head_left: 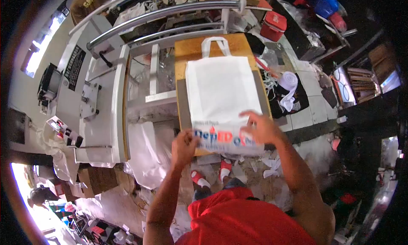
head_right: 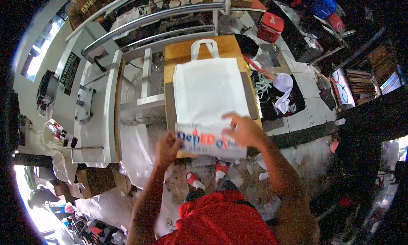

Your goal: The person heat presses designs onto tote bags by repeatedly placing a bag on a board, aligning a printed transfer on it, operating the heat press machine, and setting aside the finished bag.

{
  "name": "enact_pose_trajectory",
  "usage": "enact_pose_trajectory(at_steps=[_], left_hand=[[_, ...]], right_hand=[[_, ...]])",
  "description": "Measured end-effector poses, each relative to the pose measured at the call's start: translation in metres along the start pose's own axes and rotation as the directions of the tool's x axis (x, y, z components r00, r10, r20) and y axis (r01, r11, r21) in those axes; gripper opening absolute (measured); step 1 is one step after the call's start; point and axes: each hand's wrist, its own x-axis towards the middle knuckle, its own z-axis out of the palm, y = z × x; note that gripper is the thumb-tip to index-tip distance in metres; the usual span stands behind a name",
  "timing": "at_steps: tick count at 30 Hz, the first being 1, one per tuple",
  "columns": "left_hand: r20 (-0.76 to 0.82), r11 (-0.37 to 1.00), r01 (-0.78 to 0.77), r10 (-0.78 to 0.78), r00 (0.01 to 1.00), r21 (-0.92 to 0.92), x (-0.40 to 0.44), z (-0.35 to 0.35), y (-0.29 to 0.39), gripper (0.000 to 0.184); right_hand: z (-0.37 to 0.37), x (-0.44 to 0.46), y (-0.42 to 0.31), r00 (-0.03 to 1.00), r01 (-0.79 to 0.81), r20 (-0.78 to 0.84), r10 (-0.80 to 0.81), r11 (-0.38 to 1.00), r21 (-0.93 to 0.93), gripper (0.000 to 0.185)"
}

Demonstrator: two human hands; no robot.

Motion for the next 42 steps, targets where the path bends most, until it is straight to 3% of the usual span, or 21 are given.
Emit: enact_pose_trajectory(at_steps=[2, 3, 4, 5, 6, 8, 9, 10, 12, 16, 18, 22, 24, 25, 27, 32, 34, 42], left_hand=[[-0.099, 0.995, -0.069, 0.077, 0.992, 0.078, 0.05, 0.01, 0.016, 0.037], [-0.137, 0.984, -0.086, 0.108, 0.985, 0.154, 0.075, 0.015, 0.011, 0.036], [-0.143, 0.983, -0.095, 0.118, 0.983, 0.157, 0.091, 0.021, 0.016, 0.036], [-0.154, 0.962, -0.086, 0.129, 0.98, 0.258, 0.105, 0.027, 0.023, 0.037], [-0.165, 0.932, -0.073, 0.14, 0.976, 0.355, 0.114, 0.032, 0.026, 0.038], [-0.182, 0.954, -0.015, 0.073, 0.981, 0.299, 0.126, 0.042, 0.027, 0.042], [-0.19, 0.97, 0.046, 0.001, 0.982, 0.24, 0.132, 0.046, 0.026, 0.045], [-0.191, 0.969, 0.04, 0.008, 0.981, 0.244, 0.134, 0.049, 0.024, 0.045], [-0.241, 0.916, -0.1, 0.206, 0.948, 0.388, 0.134, 0.053, 0.015, 0.048], [-0.261, 0.906, -0.215, 0.321, 0.91, 0.366, 0.12, 0.054, 0.004, 0.047], [-0.138, 0.617, -0.325, 0.582, 0.801, 0.717, 0.1, 0.052, 0.014, 0.045], [-0.014, 0.621, -0.369, 0.522, 0.853, 0.691, 0.09, 0.056, 0.003, 0.04], [-0.001, 0.612, -0.377, 0.525, 0.851, 0.695, 0.087, 0.056, 0.004, 0.04], [0.013, 0.603, -0.386, 0.529, 0.849, 0.698, 0.087, 0.055, 0.005, 0.039], [0.012, 0.585, -0.407, 0.562, 0.827, 0.702, 0.087, 0.055, 0.003, 0.04], [0.028, 0.541, -0.437, 0.605, 0.795, 0.719, 0.085, 0.055, 0.0, 0.04], [-0.047, 0.604, -0.419, 0.605, 0.795, 0.678, 0.084, 0.057, -0.004, 0.039], [-0.087, 0.612, -0.426, 0.632, 0.77, 0.666, 0.085, 0.056, -0.014, 0.037]], right_hand=[[-0.023, 0.024, 0.029, 0.936, 0.101, -0.343, -0.082, 0.994, 0.039, 0.045], [-0.027, 0.038, 0.048, 0.932, 0.111, -0.35, -0.091, 0.993, 0.037, 0.045], [-0.027, 0.055, 0.069, 0.783, 0.214, -0.591, -0.192, 0.976, -0.033, 0.043], [-0.026, 0.067, 0.084, 0.564, 0.291, -0.778, -0.276, 0.948, -0.126, 0.041], [-0.021, 0.073, 0.089, 0.559, 0.297, -0.779, -0.282, 0.946, -0.129, 0.041], [0.001, 0.08, 0.095, 0.484, 0.224, -0.756, -0.441, 0.898, -0.38, 0.035], [0.013, 0.083, 0.097, 0.567, 0.28, -0.71, -0.418, 0.908, -0.311, 0.036], [0.022, 0.085, 0.1, 0.542, 0.328, -0.681, -0.492, 0.87, -0.368, 0.037], [0.04, 0.079, 0.093, 0.619, 0.287, -0.636, -0.461, 0.886, -0.363, 0.038], [0.052, 0.076, 0.098, 0.671, 0.173, -0.608, -0.425, 0.886, -0.429, 0.045], [0.059, 0.084, 0.11, 0.529, 0.311, -0.742, -0.411, 0.908, -0.281, 0.054], [0.063, 0.092, 0.119, 0.409, 0.39, -0.802, -0.434, 0.878, -0.277, 0.059], [0.057, 0.082, 0.109, 0.523, 0.257, -0.678, -0.516, 0.854, -0.451, 0.055], [0.058, 0.082, 0.109, 0.521, 0.256, -0.679, -0.518, 0.853, -0.454, 0.055], [0.063, 0.085, 0.112, 0.625, 0.197, -0.638, -0.45, 0.881, -0.429, 0.05], [0.066, 0.088, 0.116, 0.627, 0.192, -0.643, -0.44, 0.887, -0.421, 0.047], [0.067, 0.088, 0.118, 0.623, 0.19, -0.647, -0.44, 0.887, -0.421, 0.046], [0.066, 0.089, 0.116, 0.612, 0.204, -0.655, -0.444, 0.888, -0.411, 0.047]])
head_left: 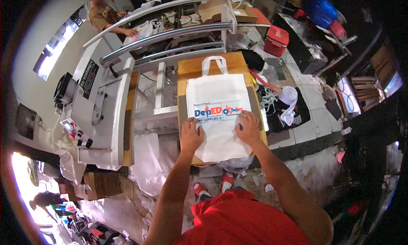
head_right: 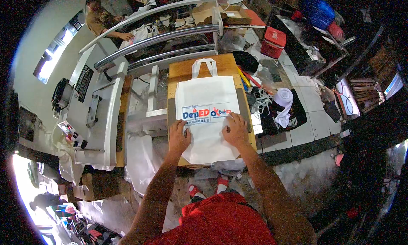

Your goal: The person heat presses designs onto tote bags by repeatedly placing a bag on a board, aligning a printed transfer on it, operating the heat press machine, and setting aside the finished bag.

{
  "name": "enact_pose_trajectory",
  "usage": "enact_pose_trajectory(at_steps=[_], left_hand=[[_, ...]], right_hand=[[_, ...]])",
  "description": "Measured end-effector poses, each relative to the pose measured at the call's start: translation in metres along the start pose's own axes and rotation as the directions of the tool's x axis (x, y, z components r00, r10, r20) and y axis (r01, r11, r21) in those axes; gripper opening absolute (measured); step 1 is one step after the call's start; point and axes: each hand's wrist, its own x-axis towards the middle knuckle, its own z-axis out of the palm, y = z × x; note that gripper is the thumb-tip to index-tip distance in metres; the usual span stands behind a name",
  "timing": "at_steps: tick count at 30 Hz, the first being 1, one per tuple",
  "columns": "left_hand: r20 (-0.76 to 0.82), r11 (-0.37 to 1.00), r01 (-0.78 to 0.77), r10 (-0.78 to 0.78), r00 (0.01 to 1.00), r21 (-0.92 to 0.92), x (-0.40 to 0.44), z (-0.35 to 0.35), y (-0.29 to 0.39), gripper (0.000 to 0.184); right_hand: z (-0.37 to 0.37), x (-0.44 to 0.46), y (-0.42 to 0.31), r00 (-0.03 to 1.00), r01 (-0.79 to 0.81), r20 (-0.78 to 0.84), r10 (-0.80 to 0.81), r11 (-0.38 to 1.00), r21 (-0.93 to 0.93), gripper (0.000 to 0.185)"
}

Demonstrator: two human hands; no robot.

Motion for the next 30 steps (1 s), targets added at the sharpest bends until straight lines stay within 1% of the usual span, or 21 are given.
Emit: enact_pose_trajectory(at_steps=[7, 13, 14, 16, 27, 30], left_hand=[[-0.014, 1.0, 0.002, -0.002, 1.0, -0.007, 0.0011, -0.0033, 0.0037, 0.035], [-0.031, 1.0, 0.001, -0.001, 1.0, -0.012, -0.0003, 0.0023, 0.0004, 0.035], [-0.027, 1.0, -0.003, 0.002, 1.0, -0.02, -0.001, 0.0027, 0.0005, 0.035], [0.06, 0.999, 0.052, -0.051, 0.997, -0.01, -0.0011, 0.0023, -0.0003, 0.038], [0.026, 1.0, 0.003, -0.003, 1.0, 0.005, -0.0006, -0.0004, -0.0004, 0.037], [0.028, 1.0, 0.002, -0.001, 1.0, -0.021, 0.0001, -0.0005, 0.0001, 0.037]], right_hand=[[-0.0003, -0.0002, -0.0015, 0.999, 0.016, -0.041, -0.016, 1.0, -0.013, 0.047], [-0.0011, 0.0004, -0.0005, 1.0, -0.002, -0.009, 0.002, 1.0, -0.002, 0.046], [-0.0009, -0.0006, 0.0002, 1.0, -0.008, -0.01, 0.008, 1.0, -0.009, 0.046], [0.0001, -0.001, 0.0012, 1.0, -0.019, 0.004, 0.019, 1.0, 0.007, 0.047], [0.0043, -0.0025, 0.0036, 1.0, -0.02, -0.023, 0.02, 1.0, 0.012, 0.048], [0.0059, -0.0021, 0.0037, 0.999, -0.025, -0.026, 0.025, 0.999, 0.021, 0.048]])
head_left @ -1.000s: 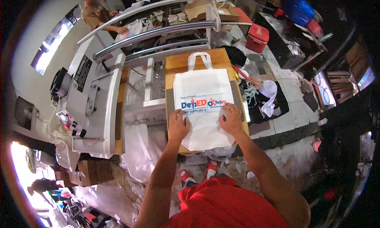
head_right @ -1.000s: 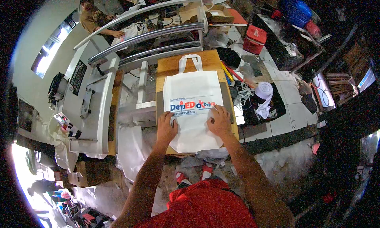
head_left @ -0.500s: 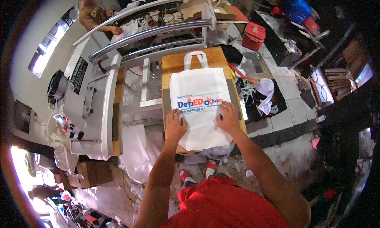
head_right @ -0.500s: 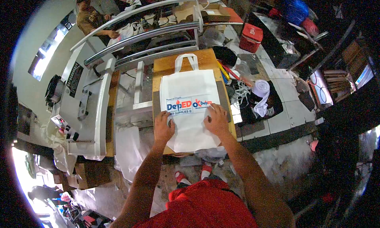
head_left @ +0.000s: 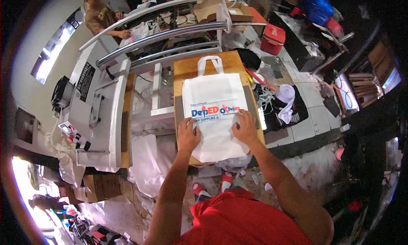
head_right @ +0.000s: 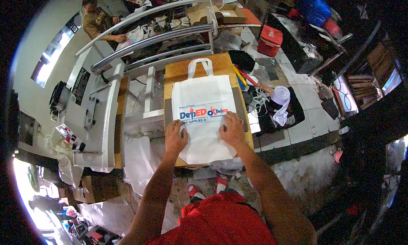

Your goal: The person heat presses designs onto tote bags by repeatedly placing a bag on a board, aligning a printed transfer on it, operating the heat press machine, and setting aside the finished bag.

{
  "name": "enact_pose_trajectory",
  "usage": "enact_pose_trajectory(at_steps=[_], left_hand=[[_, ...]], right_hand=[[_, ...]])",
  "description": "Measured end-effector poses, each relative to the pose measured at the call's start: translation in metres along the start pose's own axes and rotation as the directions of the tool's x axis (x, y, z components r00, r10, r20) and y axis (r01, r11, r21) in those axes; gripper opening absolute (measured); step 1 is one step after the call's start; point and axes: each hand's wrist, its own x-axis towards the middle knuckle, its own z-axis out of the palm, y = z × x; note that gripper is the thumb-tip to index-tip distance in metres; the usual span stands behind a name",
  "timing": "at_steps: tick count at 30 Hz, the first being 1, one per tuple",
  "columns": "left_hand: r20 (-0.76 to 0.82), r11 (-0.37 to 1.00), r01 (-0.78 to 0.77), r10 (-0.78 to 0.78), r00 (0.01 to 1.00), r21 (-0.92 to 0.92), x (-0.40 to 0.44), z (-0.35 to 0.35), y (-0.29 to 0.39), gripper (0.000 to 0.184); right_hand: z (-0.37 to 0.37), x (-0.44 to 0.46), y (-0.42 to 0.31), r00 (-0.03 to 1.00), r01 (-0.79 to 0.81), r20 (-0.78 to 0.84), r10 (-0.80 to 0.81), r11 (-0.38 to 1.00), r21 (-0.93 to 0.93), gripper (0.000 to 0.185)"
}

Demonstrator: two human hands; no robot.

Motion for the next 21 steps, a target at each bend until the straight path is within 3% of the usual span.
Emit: enact_pose_trajectory(at_steps=[6, 14, 18, 21], left_hand=[[-0.022, 1.0, -0.031, 0.031, 0.999, 0.002, 0.0, 0.0, 0.001, 0.036], [-0.041, 0.997, 0.052, -0.054, 0.998, -0.052, 0.0, 0.001, -0.002, 0.034], [-0.114, 0.995, 0.066, -0.074, 0.991, -0.071, -0.005, -0.039, -0.004, 0.033], [-0.24, 0.999, 0.018, -0.028, 0.97, -0.04, -0.012, -0.109, -0.014, 0.029]], right_hand=[[0.0, -0.001, 0.0, 0.999, 0.016, -0.028, -0.016, 1.0, -0.015, 0.048], [-0.001, -0.001, 0.001, 1.0, 0.021, -0.003, -0.021, 1.0, -0.02, 0.051], [0.0, -0.001, 0.0, 0.999, -0.014, -0.035, 0.013, 1.0, -0.027, 0.054], [0.0, -0.001, -0.001, 0.999, -0.026, -0.033, 0.026, 1.0, -0.007, 0.054]])
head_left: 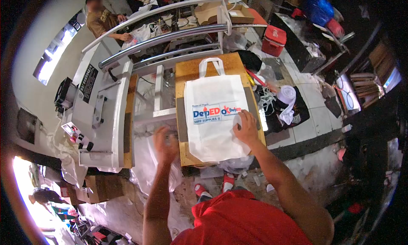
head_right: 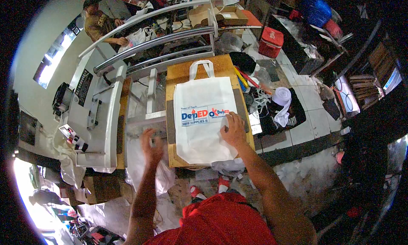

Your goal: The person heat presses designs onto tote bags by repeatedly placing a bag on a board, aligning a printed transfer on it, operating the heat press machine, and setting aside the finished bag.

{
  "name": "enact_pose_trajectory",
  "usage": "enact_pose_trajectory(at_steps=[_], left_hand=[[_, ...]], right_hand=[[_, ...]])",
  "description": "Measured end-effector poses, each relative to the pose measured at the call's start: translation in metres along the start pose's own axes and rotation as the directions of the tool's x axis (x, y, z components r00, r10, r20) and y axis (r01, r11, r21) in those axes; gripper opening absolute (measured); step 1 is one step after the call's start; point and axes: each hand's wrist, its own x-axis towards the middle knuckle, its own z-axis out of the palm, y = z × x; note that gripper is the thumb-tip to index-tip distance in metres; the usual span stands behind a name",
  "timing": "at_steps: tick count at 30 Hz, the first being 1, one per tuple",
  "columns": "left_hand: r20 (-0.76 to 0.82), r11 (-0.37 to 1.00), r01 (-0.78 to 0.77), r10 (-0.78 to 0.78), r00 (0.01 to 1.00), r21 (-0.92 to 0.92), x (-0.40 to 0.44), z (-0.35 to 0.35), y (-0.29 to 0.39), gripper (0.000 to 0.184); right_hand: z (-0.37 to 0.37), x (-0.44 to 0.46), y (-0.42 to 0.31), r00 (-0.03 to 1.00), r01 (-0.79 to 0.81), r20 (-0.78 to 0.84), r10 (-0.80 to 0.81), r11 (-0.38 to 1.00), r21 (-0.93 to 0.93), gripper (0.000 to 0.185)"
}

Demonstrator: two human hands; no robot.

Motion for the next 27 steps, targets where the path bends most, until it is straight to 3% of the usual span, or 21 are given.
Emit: enact_pose_trajectory(at_steps=[2, 3, 4, 5, 6, 7, 8, 9, 11, 12, 14, 15, 17, 18, 19, 21, 22, 24, 25, 26, 27], left_hand=[[-0.06, 0.995, -0.042, 0.047, 0.997, 0.089, 0.012, -0.065, -0.011, 0.028], [-0.14, 0.96, -0.111, 0.151, 0.979, 0.256, 0.01, -0.09, -0.043, 0.031], [-0.164, 0.963, 0.019, 0.027, 0.986, 0.269, 0.013, -0.125, -0.057, 0.032], [-0.242, 0.949, 0.039, 0.04, 0.969, 0.313, 0.018, -0.156, -0.09, 0.031], [-0.195, 0.821, 0.057, 0.067, 0.979, 0.567, 0.03, -0.196, -0.099, 0.031], [-0.274, 0.86, 0.085, 0.066, 0.959, 0.504, 0.033, -0.224, -0.135, 0.03], [-0.252, 0.768, 0.188, -0.036, 0.967, 0.612, 0.045, -0.25, -0.126, 0.033], [-0.228, 0.654, 0.252, -0.123, 0.966, 0.713, 0.045, -0.277, -0.165, 0.041], [-0.068, 0.677, 0.177, -0.185, 0.98, 0.714, 0.047, -0.307, -0.2, 0.051], [-0.072, 0.673, 0.182, -0.188, 0.979, 0.717, 0.046, -0.317, -0.227, 0.051], [0.074, 0.516, -0.062, -0.003, 0.997, 0.854, 0.035, -0.32, -0.276, 0.056], [0.069, 0.516, -0.057, -0.004, 0.998, 0.855, 0.037, -0.316, -0.279, 0.056], [0.099, 0.64, 0.069, -0.224, 0.97, 0.765, 0.047, -0.307, -0.286, 0.061], [0.038, 0.653, 0.089, -0.179, 0.983, 0.752, 0.046, -0.302, -0.288, 0.05], [0.035, 0.651, 0.094, -0.182, 0.983, 0.753, 0.047, -0.302, -0.289, 0.05], [0.107, 0.534, 0.238, -0.536, 0.838, 0.812, 0.065, -0.299, -0.25, 0.034], [0.121, 0.55, 0.129, -0.395, 0.911, 0.825, 0.054, -0.302, -0.282, 0.022], [0.246, 0.643, -0.025, -0.257, 0.934, 0.765, 0.049, -0.309, -0.291, 0.023], [0.224, 0.701, 0.048, -0.29, 0.93, 0.711, 0.048, -0.307, -0.282, 0.023], [0.272, 0.575, -0.084, -0.249, 0.93, 0.814, 0.043, -0.309, -0.297, 0.024], [0.149, 0.589, 0.178, -0.464, 0.873, 0.788, 0.061, -0.302, -0.249, 0.023]], right_hand=[[-0.002, -0.001, -0.001, 1.0, -0.006, 0.004, 0.006, 1.0, 0.004, 0.053], [-0.003, 0.0, -0.002, 1.0, -0.002, 0.017, 0.002, 1.0, 0.0, 0.053], [-0.005, 0.0, -0.002, 1.0, 0.002, 0.029, -0.002, 1.0, -0.004, 0.052], [-0.003, 0.001, -0.001, 1.0, -0.002, 0.027, 0.002, 1.0, -0.009, 0.052], [-0.002, 0.001, 0.0, 1.0, 0.015, 0.016, -0.015, 1.0, 0.003, 0.052], [-0.002, 0.001, 0.002, 0.999, 0.033, 0.006, -0.033, 0.999, 0.015, 0.052], [-0.004, 0.001, 0.003, 1.0, 0.03, 0.007, -0.03, 0.999, 0.012, 0.052], [-0.006, 0.002, 0.0, 1.0, 0.022, 0.009, -0.022, 1.0, 0.004, 0.053], [-0.005, 0.001, -0.006, 1.0, 0.019, 0.015, -0.019, 1.0, 0.005, 0.053], [-0.005, 0.002, -0.006, 0.999, 0.035, -0.007, -0.035, 0.999, 0.001, 0.054], [-0.004, 0.002, -0.005, 0.999, 0.045, -0.022, -0.045, 0.999, -0.001, 0.056], [-0.002, 0.002, -0.003, 0.999, 0.05, -0.021, -0.05, 0.999, -0.001, 0.056], [0.0, 0.001, -0.001, 0.997, 0.06, -0.05, -0.061, 0.998, -0.019, 0.056], [0.0, 0.001, 0.0, 0.997, 0.063, -0.049, -0.064, 0.998, -0.019, 0.056], [0.0, 0.0, 0.001, 0.998, 0.052, -0.035, -0.053, 0.999, -0.014, 0.057], [0.004, 0.0, 0.002, 0.998, 0.052, -0.019, -0.052, 0.999, 0.005, 0.057], [0.005, -0.002, 0.004, 0.997, 0.06, -0.04, -0.061, 0.998, -0.017, 0.057], [0.005, 0.001, 0.005, 0.997, 0.073, -0.025, -0.073, 0.997, -0.031, 0.059], [0.009, -0.001, 0.008, 0.993, 0.099, -0.053, -0.104, 0.991, -0.087, 0.059], [0.008, -0.002, 0.004, 0.993, 0.093, -0.076, -0.092, 0.996, 0.007, 0.059], [0.009, 0.0, 0.006, 0.994, 0.097, -0.056, -0.094, 0.994, 0.048, 0.06]])
